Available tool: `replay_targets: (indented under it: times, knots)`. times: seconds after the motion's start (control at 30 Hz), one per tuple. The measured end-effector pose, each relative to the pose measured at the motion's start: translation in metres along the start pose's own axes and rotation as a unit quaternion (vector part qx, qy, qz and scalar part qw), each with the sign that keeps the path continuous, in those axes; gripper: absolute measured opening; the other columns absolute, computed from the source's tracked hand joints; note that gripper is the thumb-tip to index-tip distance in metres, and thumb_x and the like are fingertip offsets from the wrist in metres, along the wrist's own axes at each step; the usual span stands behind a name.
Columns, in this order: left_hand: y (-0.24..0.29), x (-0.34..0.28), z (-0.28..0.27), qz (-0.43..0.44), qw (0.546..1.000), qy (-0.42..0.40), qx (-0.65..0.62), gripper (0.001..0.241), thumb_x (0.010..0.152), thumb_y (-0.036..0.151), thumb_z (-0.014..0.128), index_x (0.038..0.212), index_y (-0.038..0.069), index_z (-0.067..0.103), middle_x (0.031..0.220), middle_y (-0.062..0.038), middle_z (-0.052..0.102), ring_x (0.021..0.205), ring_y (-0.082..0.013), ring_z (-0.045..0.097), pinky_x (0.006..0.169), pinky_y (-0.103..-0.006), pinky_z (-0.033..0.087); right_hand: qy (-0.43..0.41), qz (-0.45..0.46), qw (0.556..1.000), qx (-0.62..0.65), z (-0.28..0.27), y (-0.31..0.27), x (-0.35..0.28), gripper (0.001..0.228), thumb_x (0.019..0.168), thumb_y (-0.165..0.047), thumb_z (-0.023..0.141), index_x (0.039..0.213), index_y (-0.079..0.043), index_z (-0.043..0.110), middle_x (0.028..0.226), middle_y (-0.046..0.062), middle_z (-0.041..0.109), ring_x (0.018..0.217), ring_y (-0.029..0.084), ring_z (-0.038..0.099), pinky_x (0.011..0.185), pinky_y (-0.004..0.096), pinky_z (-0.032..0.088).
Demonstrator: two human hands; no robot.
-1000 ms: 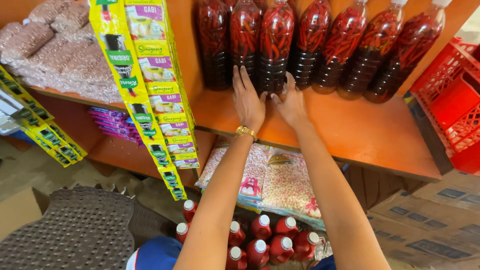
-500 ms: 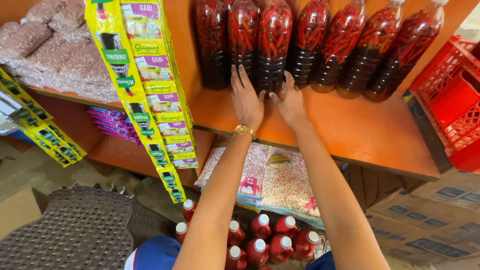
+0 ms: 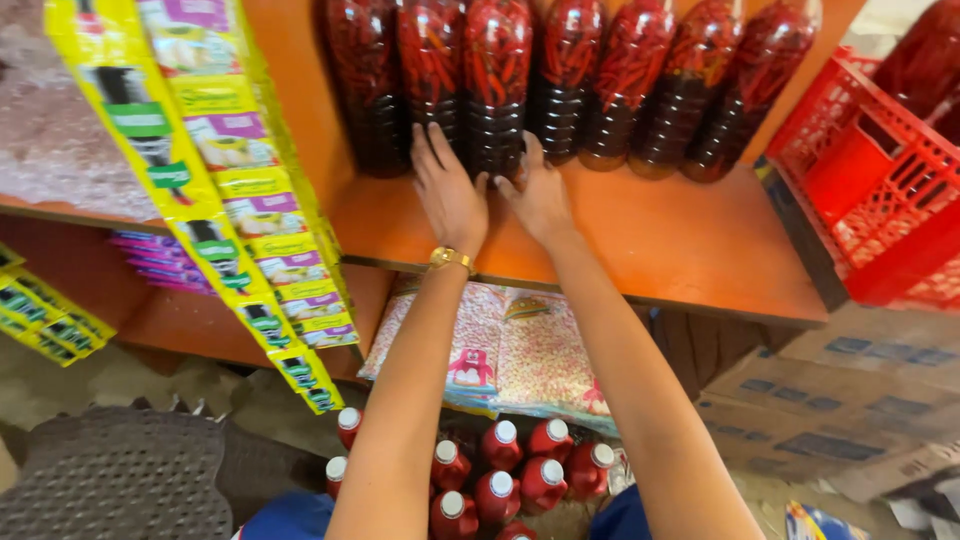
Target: Stocking and organizing bottled items on store shelves.
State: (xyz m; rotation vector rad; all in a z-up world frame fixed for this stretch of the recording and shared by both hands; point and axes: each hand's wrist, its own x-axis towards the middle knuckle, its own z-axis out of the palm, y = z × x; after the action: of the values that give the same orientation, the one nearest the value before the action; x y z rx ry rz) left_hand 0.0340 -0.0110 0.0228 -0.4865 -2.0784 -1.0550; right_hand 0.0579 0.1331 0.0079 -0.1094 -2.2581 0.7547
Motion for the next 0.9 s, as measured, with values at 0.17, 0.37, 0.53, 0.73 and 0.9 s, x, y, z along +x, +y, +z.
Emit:
replay_targets:
  times: [0.17, 0.37, 0.53, 0.73, 0.9]
  knots:
    - [-0.002, 0.001, 0.002, -0.009, 0.999, -0.005, 0.041, 0.107, 0.075, 0.021, 0.089, 0.156, 0.0, 0.023, 0.163, -0.021, 0.023, 0.145, -0.0441, 0.033, 0.11, -0.0548, 0.039, -0.026, 0.053, 0.998, 0.004, -0.006, -0.01, -0.001, 0.085, 0.086, -0.021, 0.08, 0.156, -0.014, 0.032, 0.113, 0.023, 0.072, 0.092, 0.036, 0.073, 0.087, 0.045, 0.059]
    - [-0.006, 0.001, 0.005, -0.006, 0.999, 0.005, 0.044, 0.109, 0.073, 0.022, 0.09, 0.156, 0.001, 0.022, 0.164, -0.02, 0.023, 0.144, -0.0432, 0.035, 0.109, -0.0542, 0.041, 0.004, 0.001, 1.0, -0.017, -0.008, -0.01, -0.002, 0.089, 0.083, -0.027, 0.083, 0.154, -0.014, 0.03, 0.125, 0.026, 0.069, 0.104, 0.042, 0.07, 0.092, 0.049, 0.056]
    - [-0.003, 0.001, 0.003, 0.0, 0.999, 0.005, 0.036, 0.113, 0.071, 0.024, 0.092, 0.155, 0.0, 0.021, 0.163, -0.021, 0.022, 0.143, -0.0438, 0.035, 0.109, -0.0543, 0.041, -0.009, 0.04, 0.998, -0.039, -0.014, -0.019, -0.002, 0.088, 0.083, -0.033, 0.081, 0.153, -0.019, 0.031, 0.126, 0.02, 0.071, 0.108, 0.041, 0.069, 0.092, 0.051, 0.055]
    - [-0.005, 0.0, 0.003, 0.005, 0.999, 0.003, 0.046, 0.114, 0.073, 0.024, 0.092, 0.157, -0.002, 0.02, 0.164, -0.022, 0.021, 0.143, -0.0445, 0.034, 0.107, -0.0558, 0.04, -0.014, 0.047, 0.998, -0.035, -0.016, -0.025, -0.003, 0.088, 0.082, -0.032, 0.081, 0.154, -0.017, 0.031, 0.126, 0.021, 0.07, 0.108, 0.041, 0.069, 0.093, 0.049, 0.055]
    - [-0.005, 0.0, 0.004, 0.001, 0.999, 0.001, 0.043, 0.112, 0.072, 0.024, 0.092, 0.156, -0.001, 0.021, 0.164, -0.021, 0.022, 0.143, -0.044, 0.035, 0.108, -0.0562, 0.04, -0.02, 0.067, 0.998, -0.007, -0.016, -0.026, -0.002, 0.088, 0.082, -0.029, 0.079, 0.155, -0.016, 0.031, 0.128, 0.022, 0.068, 0.103, 0.037, 0.072, 0.093, 0.047, 0.057]
